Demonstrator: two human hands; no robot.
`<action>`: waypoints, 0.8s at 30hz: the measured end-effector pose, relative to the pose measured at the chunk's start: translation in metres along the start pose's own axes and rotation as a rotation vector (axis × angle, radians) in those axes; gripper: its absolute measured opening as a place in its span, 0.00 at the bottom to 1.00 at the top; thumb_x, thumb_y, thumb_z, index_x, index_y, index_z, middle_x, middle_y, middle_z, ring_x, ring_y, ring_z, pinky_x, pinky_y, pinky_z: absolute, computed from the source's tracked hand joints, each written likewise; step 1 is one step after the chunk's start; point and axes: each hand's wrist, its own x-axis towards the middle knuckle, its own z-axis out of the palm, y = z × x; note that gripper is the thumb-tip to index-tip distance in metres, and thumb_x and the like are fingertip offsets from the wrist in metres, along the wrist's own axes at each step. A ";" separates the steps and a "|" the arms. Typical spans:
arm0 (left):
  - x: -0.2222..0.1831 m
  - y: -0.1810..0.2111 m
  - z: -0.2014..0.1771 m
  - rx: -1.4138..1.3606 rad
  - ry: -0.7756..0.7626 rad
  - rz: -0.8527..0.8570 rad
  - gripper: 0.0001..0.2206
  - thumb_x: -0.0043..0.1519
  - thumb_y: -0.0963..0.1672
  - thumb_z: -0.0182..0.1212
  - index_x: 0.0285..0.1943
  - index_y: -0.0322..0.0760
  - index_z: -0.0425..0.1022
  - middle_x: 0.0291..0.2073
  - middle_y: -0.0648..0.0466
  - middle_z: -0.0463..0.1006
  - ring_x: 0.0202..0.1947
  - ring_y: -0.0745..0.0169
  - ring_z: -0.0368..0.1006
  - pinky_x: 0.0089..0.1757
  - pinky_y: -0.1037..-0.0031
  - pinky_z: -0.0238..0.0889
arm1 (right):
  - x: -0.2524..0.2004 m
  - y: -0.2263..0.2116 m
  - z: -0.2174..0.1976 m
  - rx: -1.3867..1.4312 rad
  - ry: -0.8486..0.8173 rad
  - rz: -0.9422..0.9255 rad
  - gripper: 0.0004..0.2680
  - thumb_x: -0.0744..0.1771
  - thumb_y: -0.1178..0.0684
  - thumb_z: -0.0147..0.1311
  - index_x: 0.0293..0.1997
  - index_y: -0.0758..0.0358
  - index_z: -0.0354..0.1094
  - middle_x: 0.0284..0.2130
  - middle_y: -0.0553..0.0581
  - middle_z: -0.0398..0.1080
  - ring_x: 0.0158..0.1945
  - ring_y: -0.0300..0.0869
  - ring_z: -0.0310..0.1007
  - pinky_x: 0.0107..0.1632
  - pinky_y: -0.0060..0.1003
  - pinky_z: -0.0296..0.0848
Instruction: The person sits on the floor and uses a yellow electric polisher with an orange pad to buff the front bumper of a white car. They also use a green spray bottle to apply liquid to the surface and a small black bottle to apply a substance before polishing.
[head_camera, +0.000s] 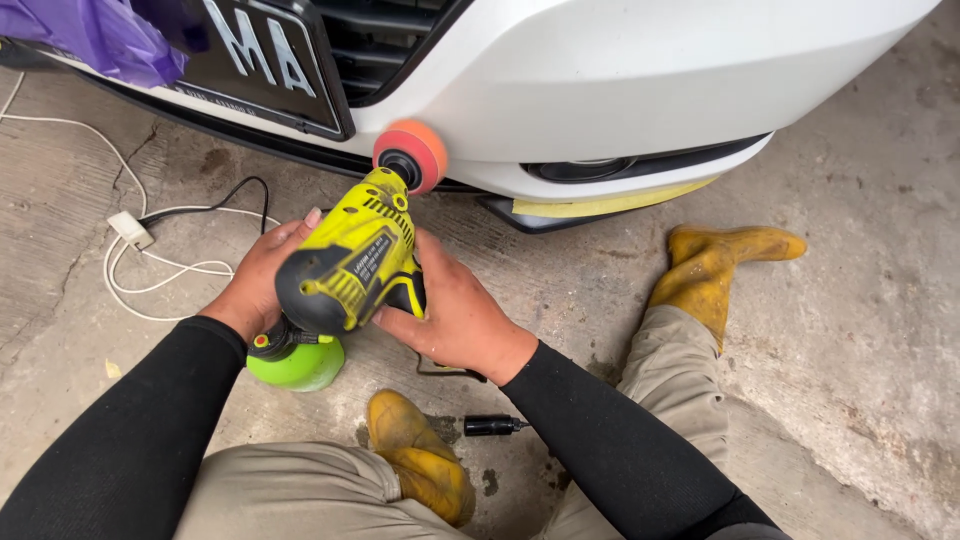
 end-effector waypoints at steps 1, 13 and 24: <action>-0.006 0.007 0.004 -0.026 -0.002 0.004 0.17 0.63 0.52 0.68 0.47 0.35 0.77 0.34 0.43 0.78 0.34 0.49 0.76 0.39 0.64 0.72 | 0.002 -0.007 -0.001 0.022 0.013 0.054 0.33 0.61 0.47 0.63 0.69 0.74 0.49 0.49 0.78 0.68 0.56 0.71 0.70 0.54 0.62 0.72; -0.010 0.026 0.002 -0.020 0.030 -0.004 0.15 0.61 0.48 0.67 0.48 0.33 0.75 0.36 0.37 0.76 0.36 0.40 0.75 0.41 0.57 0.72 | 0.026 -0.030 -0.002 0.069 0.045 0.123 0.36 0.59 0.41 0.61 0.71 0.74 0.52 0.50 0.79 0.70 0.57 0.70 0.70 0.54 0.59 0.73; -0.012 0.038 0.010 0.024 0.072 -0.013 0.14 0.62 0.49 0.65 0.45 0.34 0.74 0.31 0.41 0.72 0.31 0.46 0.70 0.37 0.60 0.69 | 0.039 -0.048 -0.006 0.170 0.050 0.175 0.36 0.59 0.34 0.60 0.70 0.69 0.56 0.46 0.71 0.75 0.54 0.60 0.77 0.52 0.49 0.78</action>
